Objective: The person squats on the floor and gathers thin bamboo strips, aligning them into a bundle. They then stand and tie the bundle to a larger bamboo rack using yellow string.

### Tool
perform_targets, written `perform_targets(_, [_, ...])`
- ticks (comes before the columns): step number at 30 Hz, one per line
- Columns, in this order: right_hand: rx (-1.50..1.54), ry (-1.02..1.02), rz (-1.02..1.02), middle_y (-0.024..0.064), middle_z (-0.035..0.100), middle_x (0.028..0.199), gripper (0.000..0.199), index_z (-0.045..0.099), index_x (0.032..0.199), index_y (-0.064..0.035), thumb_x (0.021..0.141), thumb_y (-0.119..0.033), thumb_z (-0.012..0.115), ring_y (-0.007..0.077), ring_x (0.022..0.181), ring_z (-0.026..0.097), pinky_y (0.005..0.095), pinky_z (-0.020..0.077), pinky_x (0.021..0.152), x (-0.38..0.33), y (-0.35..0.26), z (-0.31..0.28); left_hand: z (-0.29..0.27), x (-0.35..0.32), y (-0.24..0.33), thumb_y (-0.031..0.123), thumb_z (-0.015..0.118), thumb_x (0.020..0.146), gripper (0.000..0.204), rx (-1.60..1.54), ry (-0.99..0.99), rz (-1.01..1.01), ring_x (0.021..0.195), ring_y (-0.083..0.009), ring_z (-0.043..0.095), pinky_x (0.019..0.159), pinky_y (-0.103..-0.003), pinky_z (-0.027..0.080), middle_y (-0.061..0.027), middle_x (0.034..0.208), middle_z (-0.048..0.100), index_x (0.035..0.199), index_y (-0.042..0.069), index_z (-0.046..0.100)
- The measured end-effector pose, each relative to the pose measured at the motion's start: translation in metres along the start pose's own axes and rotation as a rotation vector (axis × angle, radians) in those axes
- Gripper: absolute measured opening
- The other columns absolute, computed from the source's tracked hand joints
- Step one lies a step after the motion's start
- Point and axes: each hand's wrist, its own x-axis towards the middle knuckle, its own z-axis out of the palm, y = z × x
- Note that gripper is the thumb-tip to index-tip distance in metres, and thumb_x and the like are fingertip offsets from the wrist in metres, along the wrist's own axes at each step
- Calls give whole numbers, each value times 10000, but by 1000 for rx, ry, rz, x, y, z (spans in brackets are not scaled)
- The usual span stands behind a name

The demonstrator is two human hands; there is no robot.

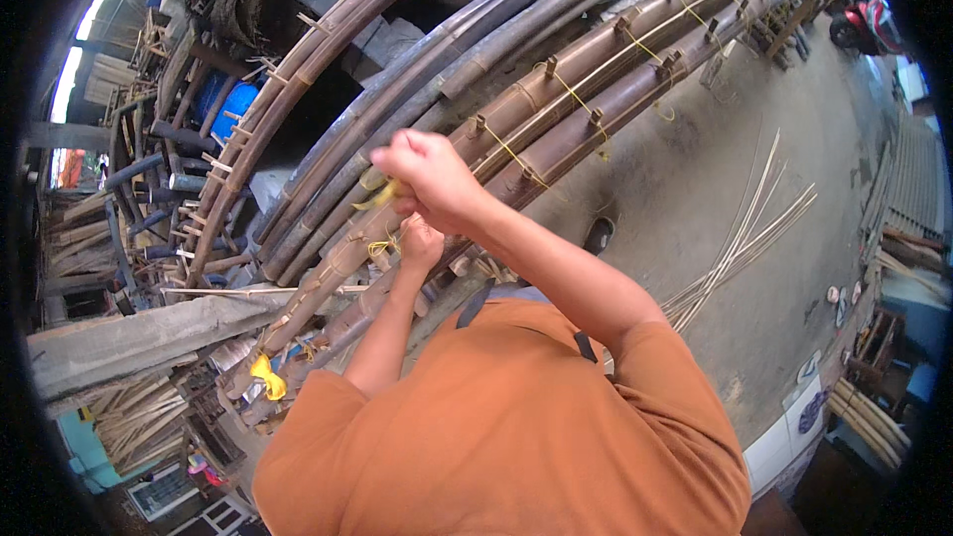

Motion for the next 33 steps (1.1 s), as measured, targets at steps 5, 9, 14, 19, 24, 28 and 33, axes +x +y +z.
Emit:
perform_targets(5, [-558, -557, 147, -61, 468, 625, 316, 453, 640, -104, 886, -166, 642, 40, 551, 406, 253, 367, 484, -103, -23, -4, -11, 1, 30, 280, 474, 1019, 307, -170, 64, -103, 804, -438, 612, 661, -462, 477, -226, 839, 622, 949, 23, 626])
perform_targets(9, [-762, -136, 498, -51, 515, 624, 277, 468, 646, -103, 867, -170, 620, 39, 557, 441, 242, 403, 490, -160, 101, -171, -7, 3, 28, 246, 480, 1014, 277, -70, -2, -57, 774, -421, 623, 656, -455, 481, -208, 828, 639, 940, 24, 626])
perform_targets(14, [-435, -63, 501, -60, 477, 604, 316, 454, 642, -125, 889, -186, 641, 36, 547, 443, 233, 400, 478, -134, 107, -161, -32, 31, 38, 197, 513, 998, 226, -223, -74, -65, 712, -281, 671, 652, -371, 506, -151, 787, 668, 987, 15, 646])
perform_targets(19, [-242, -422, 281, -89, 319, 565, 475, 325, 609, -146, 910, -185, 690, 16, 522, 297, 239, 241, 453, -172, 20, -53, -57, 60, 53, 227, 488, 1031, 287, -527, 25, -174, 672, -110, 596, 664, -267, 492, -38, 736, 645, 1000, -4, 656])
perform_targets(24, [-279, -250, 526, -85, 327, 572, 456, 344, 604, -123, 928, -177, 659, 26, 551, 292, 252, 261, 477, -180, 30, -65, -47, 124, 5, 241, 487, 1012, 304, -370, 196, -172, 675, -239, 622, 644, -353, 496, -119, 734, 652, 963, -5, 659])
perform_targets(28, [-829, -107, 429, -55, 480, 574, 288, 493, 624, -51, 869, -145, 611, 38, 563, 394, 281, 360, 487, -173, 99, -153, -11, 128, -37, 287, 477, 951, 304, 228, 119, -273, 892, -442, 634, 757, -527, 494, -241, 911, 668, 973, 66, 685])
perform_targets(33, [-995, -39, 52, -12, 460, 566, 338, 479, 625, -35, 886, -209, 602, 92, 548, 449, 330, 415, 508, -135, 161, -238, -11, 148, -48, 246, 492, 912, 289, 441, -48, -256, 925, -475, 623, 811, -557, 485, -268, 961, 665, 955, 27, 676])
